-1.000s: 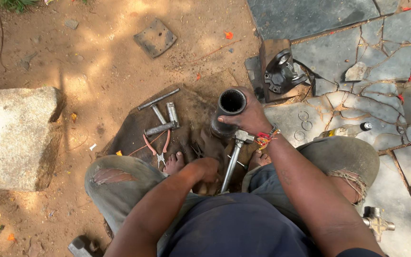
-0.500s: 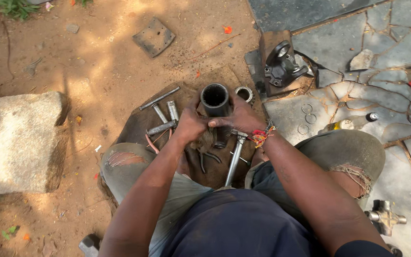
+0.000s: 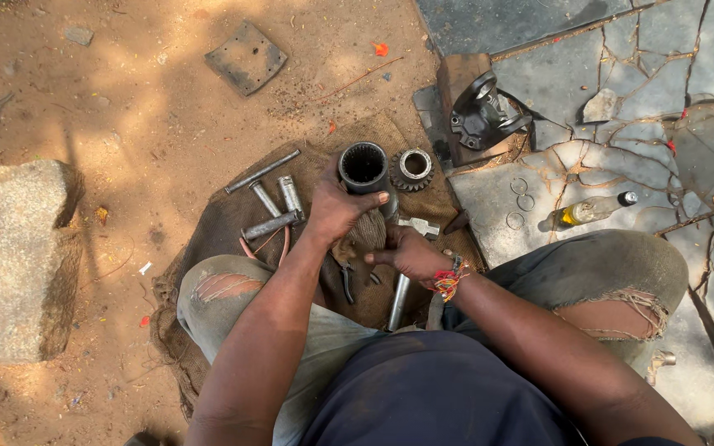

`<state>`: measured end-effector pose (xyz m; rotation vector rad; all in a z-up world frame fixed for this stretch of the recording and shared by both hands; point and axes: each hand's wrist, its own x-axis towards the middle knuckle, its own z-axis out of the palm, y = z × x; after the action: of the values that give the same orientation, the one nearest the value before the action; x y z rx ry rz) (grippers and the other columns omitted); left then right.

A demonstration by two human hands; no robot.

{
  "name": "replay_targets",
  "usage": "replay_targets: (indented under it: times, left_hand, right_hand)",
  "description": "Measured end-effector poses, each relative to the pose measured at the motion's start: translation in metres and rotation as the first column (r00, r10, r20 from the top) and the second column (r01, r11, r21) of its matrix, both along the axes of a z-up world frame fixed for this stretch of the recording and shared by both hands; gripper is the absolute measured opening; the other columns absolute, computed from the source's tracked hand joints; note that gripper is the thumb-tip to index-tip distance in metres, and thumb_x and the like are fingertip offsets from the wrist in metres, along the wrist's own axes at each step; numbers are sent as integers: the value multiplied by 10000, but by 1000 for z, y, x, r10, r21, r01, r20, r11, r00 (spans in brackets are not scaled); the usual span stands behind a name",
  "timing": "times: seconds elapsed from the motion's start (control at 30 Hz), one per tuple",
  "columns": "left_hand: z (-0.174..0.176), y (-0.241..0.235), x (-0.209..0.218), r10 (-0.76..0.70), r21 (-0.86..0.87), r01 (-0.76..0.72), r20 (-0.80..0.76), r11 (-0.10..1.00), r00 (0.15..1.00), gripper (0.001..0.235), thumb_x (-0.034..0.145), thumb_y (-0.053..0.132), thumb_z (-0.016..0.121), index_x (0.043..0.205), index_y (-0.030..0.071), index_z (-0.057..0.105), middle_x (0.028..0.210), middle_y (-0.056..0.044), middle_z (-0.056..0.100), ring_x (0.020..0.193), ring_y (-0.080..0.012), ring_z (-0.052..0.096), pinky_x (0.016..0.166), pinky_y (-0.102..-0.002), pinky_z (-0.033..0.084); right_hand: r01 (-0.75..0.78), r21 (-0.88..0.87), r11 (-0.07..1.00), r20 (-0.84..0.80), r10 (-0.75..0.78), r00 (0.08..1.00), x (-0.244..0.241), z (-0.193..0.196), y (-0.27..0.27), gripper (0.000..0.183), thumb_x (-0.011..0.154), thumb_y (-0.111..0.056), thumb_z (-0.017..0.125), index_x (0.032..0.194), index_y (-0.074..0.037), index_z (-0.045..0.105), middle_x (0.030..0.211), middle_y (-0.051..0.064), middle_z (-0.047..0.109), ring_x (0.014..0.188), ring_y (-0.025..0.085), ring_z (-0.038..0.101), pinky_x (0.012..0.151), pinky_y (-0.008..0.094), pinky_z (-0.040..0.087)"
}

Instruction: The person sits on the ground and wipes various mechanical parts, including a gear and a cylindrical housing, using a cloth. The person handles the parts one at a time, rotating them to clean different surfaces.

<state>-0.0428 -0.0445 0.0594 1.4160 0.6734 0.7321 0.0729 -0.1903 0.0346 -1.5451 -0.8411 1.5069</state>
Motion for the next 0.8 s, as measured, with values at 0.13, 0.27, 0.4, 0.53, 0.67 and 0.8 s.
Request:
replay_targets:
  times: [0.13,0.27,0.4,0.53,0.67,0.8]
  left_hand:
    - [8,1,-1,26,85,-12,-173,996,985,808,646,167,954,1328,35,542,1213,-115,730,1153,-225,703,1042,-365,537]
    - [12,5,1,14,135,23,-268,991,963,840,636,265,957,1334,63,534,1213,-122,729,1139,-247,715,1061,-387,526]
    - [26,1,0,25,217,60,-368,974,930,824,615,337,950,1309,106,570,1175,-114,747,1104,-263,725,998,-405,567]
    - [30,-9,5,39,254,54,-348,966,937,855,610,368,946,1328,130,547,1164,-117,743,1131,-305,700,1068,-470,457]
    - [22,-15,15,34,350,86,-321,933,946,845,642,370,953,1323,121,519,1161,-122,749,1156,-334,673,1188,-496,285]
    - [14,-18,21,3,321,92,-283,943,959,828,641,344,944,1312,116,516,1167,-122,739,1173,-334,662,1146,-467,353]
  right_hand:
    - [-219,-175,960,502,278,819,15,47,-12,273,923,-240,757,1065,-7,759,860,107,752,735,159,660,712,354,529]
    - [-341,-41,939,592,298,749,45,101,-42,202,935,-236,713,993,-54,777,739,46,714,642,93,609,616,324,511]
    - [-55,94,994,731,-31,682,77,124,-61,160,943,-179,723,950,-24,764,735,24,723,675,70,584,625,275,502]
    - [199,262,944,431,-300,851,92,132,-73,150,1032,-126,650,1029,5,724,864,29,696,765,67,593,699,260,523]
    - [442,330,834,127,-504,855,100,133,-66,196,1015,-125,595,1144,-2,678,996,29,732,854,100,680,801,278,585]
    - [481,417,771,-100,-487,868,116,119,-71,208,1183,-106,657,1033,35,623,944,60,687,839,111,592,780,278,503]
